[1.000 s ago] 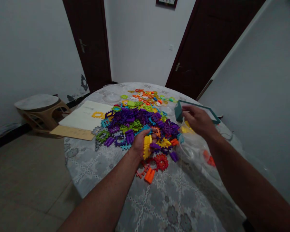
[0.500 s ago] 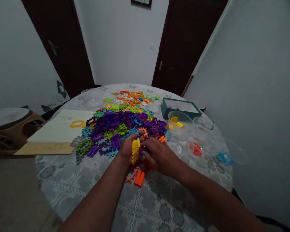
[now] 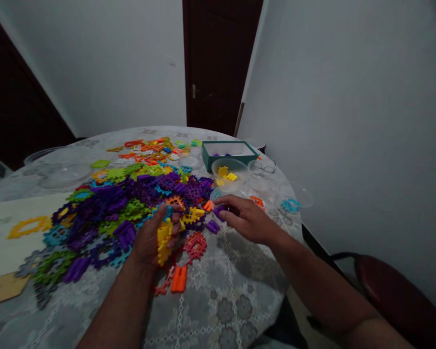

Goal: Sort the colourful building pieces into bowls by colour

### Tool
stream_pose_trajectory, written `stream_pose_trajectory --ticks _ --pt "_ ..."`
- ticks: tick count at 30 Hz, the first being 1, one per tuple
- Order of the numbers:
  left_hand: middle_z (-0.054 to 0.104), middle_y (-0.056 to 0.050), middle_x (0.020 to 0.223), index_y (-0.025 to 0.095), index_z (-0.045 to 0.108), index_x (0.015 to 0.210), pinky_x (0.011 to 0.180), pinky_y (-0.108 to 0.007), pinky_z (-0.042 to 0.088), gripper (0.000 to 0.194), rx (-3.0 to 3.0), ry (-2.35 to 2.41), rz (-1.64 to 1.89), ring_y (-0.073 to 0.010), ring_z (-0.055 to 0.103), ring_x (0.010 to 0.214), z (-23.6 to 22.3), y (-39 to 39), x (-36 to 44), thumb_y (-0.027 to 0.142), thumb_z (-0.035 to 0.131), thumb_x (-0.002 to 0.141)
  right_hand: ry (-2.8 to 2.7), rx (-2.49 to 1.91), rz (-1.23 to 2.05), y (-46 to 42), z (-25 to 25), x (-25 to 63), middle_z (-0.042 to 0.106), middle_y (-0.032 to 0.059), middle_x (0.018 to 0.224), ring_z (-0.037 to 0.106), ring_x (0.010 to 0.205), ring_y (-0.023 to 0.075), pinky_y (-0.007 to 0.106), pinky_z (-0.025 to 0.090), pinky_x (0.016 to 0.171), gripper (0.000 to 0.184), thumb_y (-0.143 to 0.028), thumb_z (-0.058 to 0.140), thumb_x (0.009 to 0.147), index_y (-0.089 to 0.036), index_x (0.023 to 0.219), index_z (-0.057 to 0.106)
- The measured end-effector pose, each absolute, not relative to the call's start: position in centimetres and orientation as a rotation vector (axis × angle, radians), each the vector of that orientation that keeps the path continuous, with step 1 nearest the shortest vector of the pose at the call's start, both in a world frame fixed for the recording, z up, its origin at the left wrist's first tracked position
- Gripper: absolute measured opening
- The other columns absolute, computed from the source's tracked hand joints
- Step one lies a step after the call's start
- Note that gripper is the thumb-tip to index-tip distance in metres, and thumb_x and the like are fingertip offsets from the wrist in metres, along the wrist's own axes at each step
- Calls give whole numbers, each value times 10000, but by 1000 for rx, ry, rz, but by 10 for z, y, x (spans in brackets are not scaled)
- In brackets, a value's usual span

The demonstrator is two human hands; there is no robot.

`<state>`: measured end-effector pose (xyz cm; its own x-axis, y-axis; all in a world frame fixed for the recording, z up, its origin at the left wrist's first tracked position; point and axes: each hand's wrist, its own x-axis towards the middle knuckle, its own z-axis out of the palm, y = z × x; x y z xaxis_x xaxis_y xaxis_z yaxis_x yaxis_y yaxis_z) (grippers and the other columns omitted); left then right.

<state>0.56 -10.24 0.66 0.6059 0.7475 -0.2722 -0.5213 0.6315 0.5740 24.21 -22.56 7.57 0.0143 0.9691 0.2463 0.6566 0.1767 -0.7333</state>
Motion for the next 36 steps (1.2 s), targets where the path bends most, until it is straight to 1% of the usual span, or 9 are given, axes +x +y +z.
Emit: stream_pose_trajectory --ticks 3,9,15,18,21,24,29,33,36 --pt "618 -14 762 157 674 1113 305 -184 437 451 522 475 787 -107 565 489 4 -100 5 588 609 1001 -1533 -1614 508 -234 68 260 728 9 936 647 752 142 278 519 708 262 -363 618 1022 -245 1240 702" --pt "610 -39 734 130 691 1107 294 -203 424 814 471 475 777 -128 564 475 7 -100 3 873 421 911 -1530 -1720 523 -234 72 291 732 23 918 651 739 148 271 521 676 266 -330 633 989 -218 1218 707" --pt "609 -37 736 117 678 1120 293 -197 407 695 423 448 716 -128 560 464 9 -101 4 742 392 1016 -1776 -1762 527 -183 95 316 775 49 959 674 743 151 267 538 710 250 -268 634 961 -208 1181 736" --pt "623 -34 753 122 664 1144 300 -189 409 614 435 421 687 -118 555 460 5 -101 6 650 362 1066 -1656 -1849 224 -133 112 340 789 84 1045 700 794 179 310 570 786 325 -221 631 925 -197 1234 730" --pt "637 -34 752 131 656 1185 298 -185 402 604 465 424 683 -119 556 453 2 -101 7 643 358 1068 -1441 -1855 -200 -92 125 356 760 149 1242 727 959 253 432 571 948 484 -171 595 892 -174 1369 674" --pt "654 -37 748 141 650 1234 305 -177 399 606 506 418 683 -117 553 444 -1 -101 7 658 390 1054 -1464 -1784 -334 -81 124 343 734 178 1311 721 1035 293 491 542 1021 514 -187 577 897 -152 1404 656" --pt "702 -55 759 166 633 1323 306 -186 399 684 609 373 638 -124 552 420 -6 -101 8 738 431 1005 -1838 -1604 166 -122 100 258 797 86 1076 726 889 216 376 566 896 263 -270 613 971 -197 1175 763" --pt "623 -48 561 85 725 1029 289 -190 338 852 742 430 451 -110 466 320 -10 -103 8 869 407 924 -1999 -1416 491 -150 80 198 791 69 1121 726 961 185 318 539 883 247 -222 655 974 -198 1204 743" --pt "589 -49 508 96 714 829 293 -197 314 839 804 485 424 -107 450 296 -11 -106 7 894 459 883 -2058 -1346 555 -155 73 182 783 49 1057 715 917 163 293 519 855 223 -133 625 972 -191 1148 749"
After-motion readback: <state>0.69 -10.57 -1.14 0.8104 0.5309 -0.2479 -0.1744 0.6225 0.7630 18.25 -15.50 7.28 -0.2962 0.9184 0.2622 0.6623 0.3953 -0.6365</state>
